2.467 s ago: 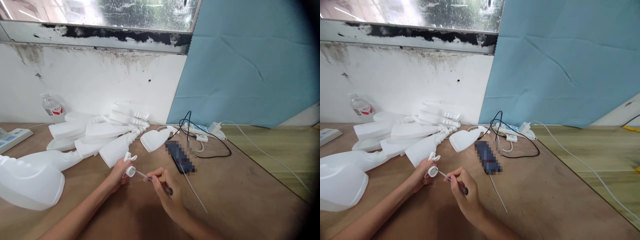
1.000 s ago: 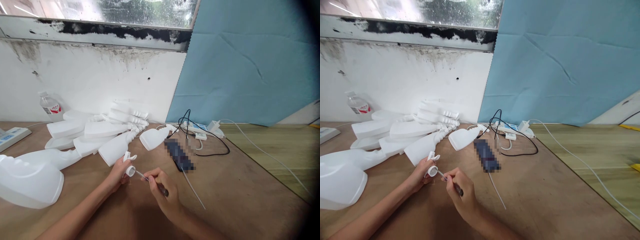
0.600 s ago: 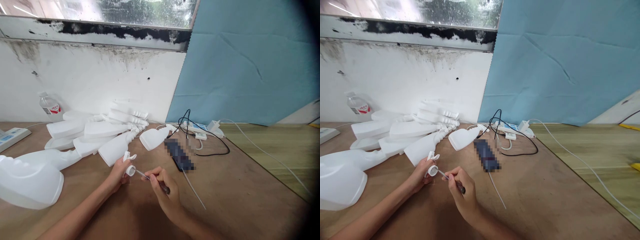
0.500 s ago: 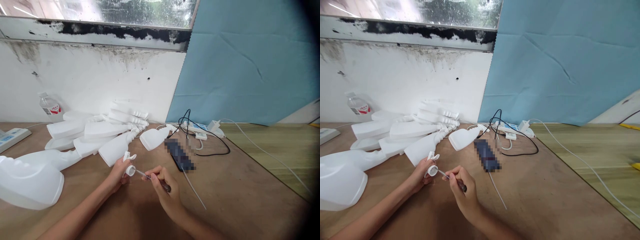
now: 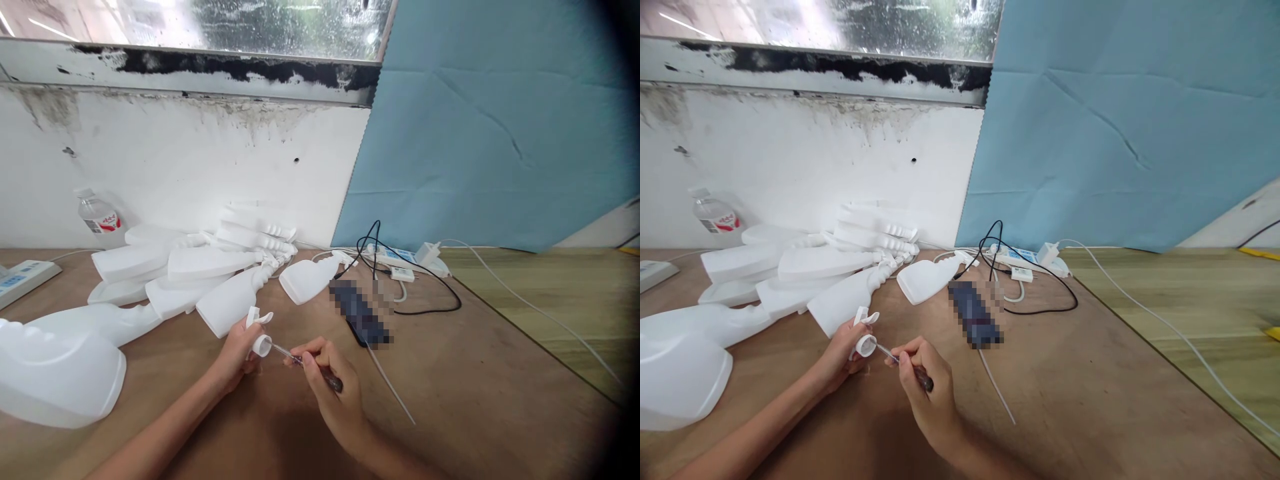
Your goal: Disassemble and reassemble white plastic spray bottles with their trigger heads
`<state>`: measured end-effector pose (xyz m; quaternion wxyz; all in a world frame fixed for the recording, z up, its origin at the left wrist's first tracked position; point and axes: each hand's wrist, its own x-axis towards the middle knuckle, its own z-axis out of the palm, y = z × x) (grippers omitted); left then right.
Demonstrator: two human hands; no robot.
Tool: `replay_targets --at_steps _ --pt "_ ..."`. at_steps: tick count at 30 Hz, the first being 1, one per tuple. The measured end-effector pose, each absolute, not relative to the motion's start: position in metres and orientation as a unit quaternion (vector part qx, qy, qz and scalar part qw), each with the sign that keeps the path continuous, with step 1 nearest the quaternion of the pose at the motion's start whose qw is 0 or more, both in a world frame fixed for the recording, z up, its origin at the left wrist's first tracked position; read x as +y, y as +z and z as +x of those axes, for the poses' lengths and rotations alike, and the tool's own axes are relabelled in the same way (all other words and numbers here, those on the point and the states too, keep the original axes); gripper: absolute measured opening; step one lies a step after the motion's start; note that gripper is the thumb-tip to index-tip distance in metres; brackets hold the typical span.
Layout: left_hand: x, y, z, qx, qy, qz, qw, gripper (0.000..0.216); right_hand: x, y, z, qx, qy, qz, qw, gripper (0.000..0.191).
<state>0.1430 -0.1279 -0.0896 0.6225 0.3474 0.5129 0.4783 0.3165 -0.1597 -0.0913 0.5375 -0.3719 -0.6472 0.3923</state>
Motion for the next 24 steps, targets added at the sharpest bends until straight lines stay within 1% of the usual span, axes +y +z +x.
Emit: replay_targets --at_steps 11,18,24 --pt "-0.13 -0.093 0.144 0.506 0.494 0.321 0.63 0.03 -0.161 -0.091 0.316 -0.647 0.38 -0.375 0.544 0.018" --pt "-0.136 -0.087 0.147 0.484 0.493 0.291 0.662 0.036 -0.162 -0.085 0.314 -0.605 0.429 -0.379 0.554 0.021" --pt "-0.139 -0.092 0.152 0.483 0.53 0.257 0.648 0.035 -0.165 -0.083 0.312 -0.596 0.416 -0.389 0.566 0.017"
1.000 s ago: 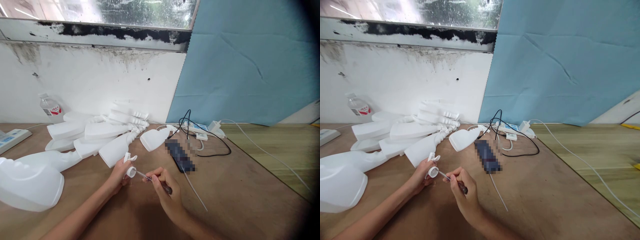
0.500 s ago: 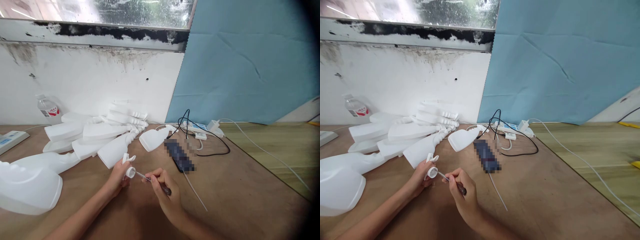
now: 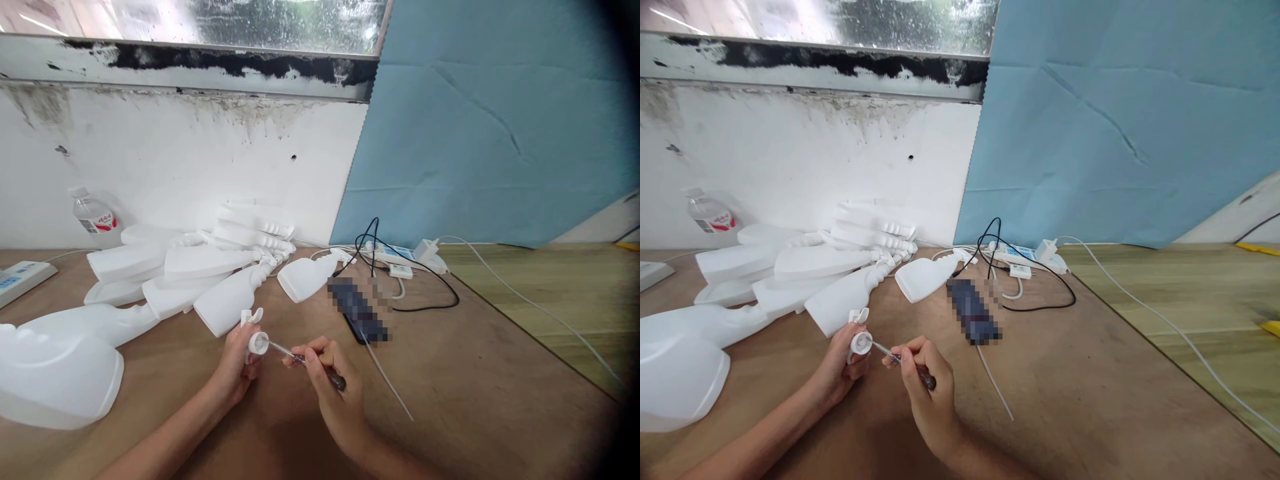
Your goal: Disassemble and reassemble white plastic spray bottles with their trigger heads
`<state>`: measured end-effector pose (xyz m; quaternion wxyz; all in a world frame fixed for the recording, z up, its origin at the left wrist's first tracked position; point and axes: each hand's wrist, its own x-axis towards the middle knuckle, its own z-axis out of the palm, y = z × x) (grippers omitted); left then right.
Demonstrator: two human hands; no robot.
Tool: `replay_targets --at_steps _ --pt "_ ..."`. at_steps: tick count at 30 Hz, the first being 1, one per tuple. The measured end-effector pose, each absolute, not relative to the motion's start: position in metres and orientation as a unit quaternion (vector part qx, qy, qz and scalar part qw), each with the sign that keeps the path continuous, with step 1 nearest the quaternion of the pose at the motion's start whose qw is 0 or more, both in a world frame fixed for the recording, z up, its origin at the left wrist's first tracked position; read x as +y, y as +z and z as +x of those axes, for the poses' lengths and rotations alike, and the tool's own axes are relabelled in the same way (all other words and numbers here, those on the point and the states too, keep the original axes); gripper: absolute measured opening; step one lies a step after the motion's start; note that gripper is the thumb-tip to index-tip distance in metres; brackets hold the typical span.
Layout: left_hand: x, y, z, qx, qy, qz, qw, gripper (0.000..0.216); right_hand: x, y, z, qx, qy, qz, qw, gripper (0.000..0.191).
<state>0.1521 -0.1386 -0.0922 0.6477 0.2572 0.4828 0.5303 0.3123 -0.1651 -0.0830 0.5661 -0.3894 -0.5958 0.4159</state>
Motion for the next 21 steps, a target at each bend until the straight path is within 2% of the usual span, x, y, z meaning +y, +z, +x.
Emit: replay_targets --at_steps 8,14,21 --pt "-0.143 -0.094 0.152 0.468 0.54 0.245 0.656 0.035 -0.163 -0.082 0.318 -0.672 0.375 -0.335 0.544 0.023" --pt "-0.143 -0.094 0.15 0.459 0.518 0.254 0.676 0.036 -0.156 -0.073 0.319 -0.592 0.474 -0.326 0.564 0.029" --pt "-0.142 -0.092 0.146 0.465 0.47 0.277 0.697 0.035 -0.147 -0.069 0.322 -0.532 0.567 -0.312 0.547 0.033"
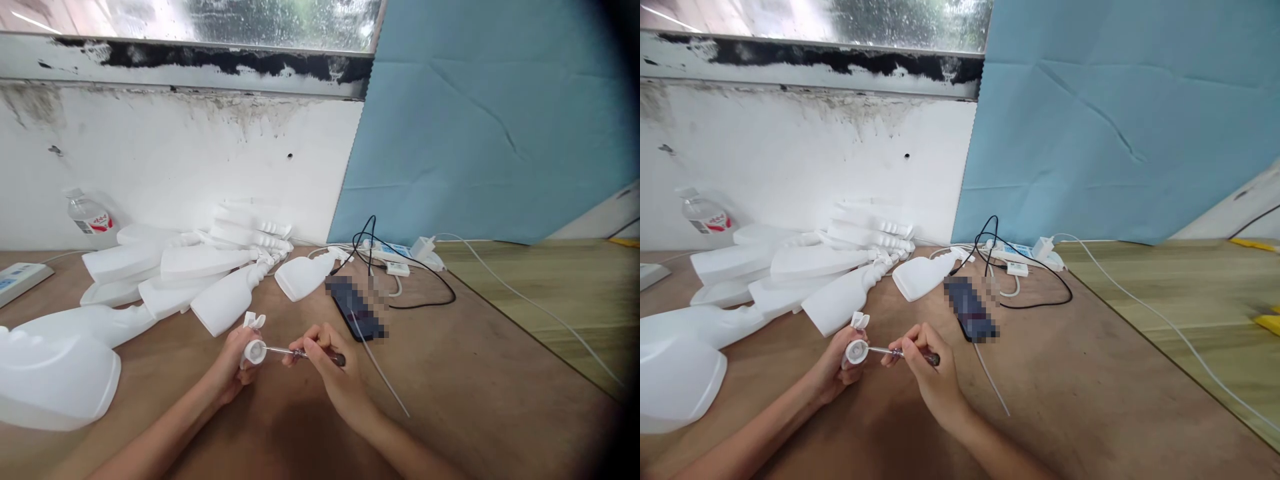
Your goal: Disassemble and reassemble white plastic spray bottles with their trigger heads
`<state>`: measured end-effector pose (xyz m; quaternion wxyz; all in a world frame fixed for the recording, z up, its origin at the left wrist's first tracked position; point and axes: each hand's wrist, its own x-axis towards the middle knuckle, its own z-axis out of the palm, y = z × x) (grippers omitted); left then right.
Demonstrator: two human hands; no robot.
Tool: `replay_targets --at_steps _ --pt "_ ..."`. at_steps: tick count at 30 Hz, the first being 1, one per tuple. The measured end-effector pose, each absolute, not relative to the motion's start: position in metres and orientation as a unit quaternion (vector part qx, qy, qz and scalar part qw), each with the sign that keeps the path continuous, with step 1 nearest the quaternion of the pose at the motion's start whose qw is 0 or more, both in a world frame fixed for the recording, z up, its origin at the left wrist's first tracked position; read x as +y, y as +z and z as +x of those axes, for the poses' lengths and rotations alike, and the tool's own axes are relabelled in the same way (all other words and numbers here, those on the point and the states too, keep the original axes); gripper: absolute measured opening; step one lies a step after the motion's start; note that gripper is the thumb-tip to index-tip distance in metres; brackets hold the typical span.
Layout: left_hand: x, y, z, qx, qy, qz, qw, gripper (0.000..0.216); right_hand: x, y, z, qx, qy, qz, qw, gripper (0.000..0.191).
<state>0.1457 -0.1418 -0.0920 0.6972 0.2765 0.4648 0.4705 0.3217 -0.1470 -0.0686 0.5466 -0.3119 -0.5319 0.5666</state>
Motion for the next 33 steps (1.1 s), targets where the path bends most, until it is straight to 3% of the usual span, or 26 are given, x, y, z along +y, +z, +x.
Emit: replay_targets --at_steps 6,13,16,22,26,29,33 --pt "-0.136 -0.093 0.144 0.479 0.458 0.322 0.676 0.036 -0.136 -0.086 0.32 -0.393 0.667 -0.292 0.561 0.034" --pt "-0.122 -0.086 0.134 0.509 0.384 0.445 0.629 0.027 -0.114 -0.093 0.336 -0.36 0.792 -0.277 0.408 0.037" --pt "-0.116 -0.084 0.131 0.517 0.369 0.492 0.596 0.026 -0.109 -0.09 0.343 -0.397 0.786 -0.262 0.395 0.037" --pt "-0.123 -0.076 0.123 0.544 0.404 0.576 0.457 0.021 -0.108 -0.094 0.347 -0.462 0.702 -0.296 0.454 0.032" --pt "-0.146 -0.076 0.107 0.533 0.374 0.638 0.411 0.025 -0.109 -0.097 0.348 -0.563 0.566 -0.358 0.485 0.026" --pt "-0.164 -0.084 0.093 0.512 0.368 0.645 0.431 0.027 -0.11 -0.097 0.354 -0.704 0.424 -0.362 0.439 0.011" --pt "-0.172 -0.097 0.089 0.506 0.341 0.706 0.36 0.027 -0.117 -0.1 0.361 -0.844 0.284 -0.316 0.327 0.011"
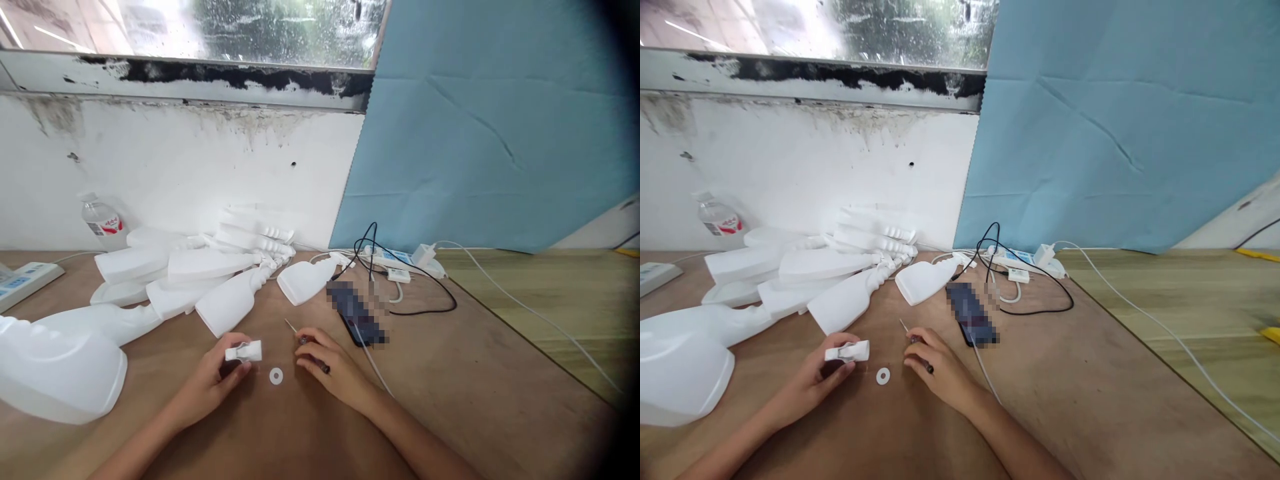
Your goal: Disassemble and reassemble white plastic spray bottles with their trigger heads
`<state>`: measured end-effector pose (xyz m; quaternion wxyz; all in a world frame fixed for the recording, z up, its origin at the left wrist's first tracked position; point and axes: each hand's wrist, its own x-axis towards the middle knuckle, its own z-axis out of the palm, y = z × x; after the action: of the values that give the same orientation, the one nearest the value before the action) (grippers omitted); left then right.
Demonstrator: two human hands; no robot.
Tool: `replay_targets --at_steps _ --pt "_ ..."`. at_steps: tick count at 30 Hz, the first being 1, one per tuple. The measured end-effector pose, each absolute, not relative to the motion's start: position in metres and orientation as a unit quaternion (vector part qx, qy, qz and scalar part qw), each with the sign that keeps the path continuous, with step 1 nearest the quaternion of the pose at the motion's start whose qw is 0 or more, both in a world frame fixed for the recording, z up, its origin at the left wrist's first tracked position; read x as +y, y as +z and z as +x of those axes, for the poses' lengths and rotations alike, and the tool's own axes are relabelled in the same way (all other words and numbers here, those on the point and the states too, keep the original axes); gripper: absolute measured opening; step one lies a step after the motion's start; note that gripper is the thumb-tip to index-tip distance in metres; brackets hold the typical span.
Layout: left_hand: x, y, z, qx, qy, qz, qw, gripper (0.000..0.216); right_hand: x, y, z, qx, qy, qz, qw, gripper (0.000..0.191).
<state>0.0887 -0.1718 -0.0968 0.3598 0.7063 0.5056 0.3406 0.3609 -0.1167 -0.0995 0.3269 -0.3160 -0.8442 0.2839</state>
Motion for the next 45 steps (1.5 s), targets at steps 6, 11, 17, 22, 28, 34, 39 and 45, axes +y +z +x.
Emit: replay_targets --at_steps 6,11,17,22,28,34,39,45 --pt "-0.158 -0.11 0.116 0.475 0.324 0.803 0.156 0.046 -0.129 -0.1 0.36 -0.885 0.172 -0.334 0.276 0.025" --pt "-0.158 -0.108 0.129 0.456 0.262 0.835 0.162 0.072 -0.124 -0.1 0.36 -0.866 0.146 -0.363 0.312 0.019" --pt "-0.166 -0.102 0.123 0.471 0.296 0.802 0.22 0.061 -0.119 -0.106 0.361 -0.828 0.157 -0.394 0.366 0.019" --pt "-0.183 -0.107 0.104 0.503 0.318 0.777 0.207 0.043 -0.118 -0.107 0.363 -0.82 0.147 -0.394 0.388 0.016" --pt "-0.209 -0.107 0.071 0.534 0.341 0.759 0.15 0.034 -0.114 -0.11 0.361 -0.835 0.121 -0.385 0.375 0.014" --pt "-0.202 -0.106 0.063 0.562 0.372 0.732 0.102 0.027 -0.113 -0.11 0.36 -0.84 0.064 -0.39 0.372 0.012" --pt "-0.182 -0.112 0.059 0.526 0.399 0.751 0.004 0.029 -0.119 -0.109 0.359 -0.849 0.026 -0.39 0.357 0.013" --pt "-0.163 -0.111 0.061 0.502 0.369 0.778 -0.083 0.028 -0.109 -0.099 0.358 -0.864 -0.018 -0.444 0.235 0.019"
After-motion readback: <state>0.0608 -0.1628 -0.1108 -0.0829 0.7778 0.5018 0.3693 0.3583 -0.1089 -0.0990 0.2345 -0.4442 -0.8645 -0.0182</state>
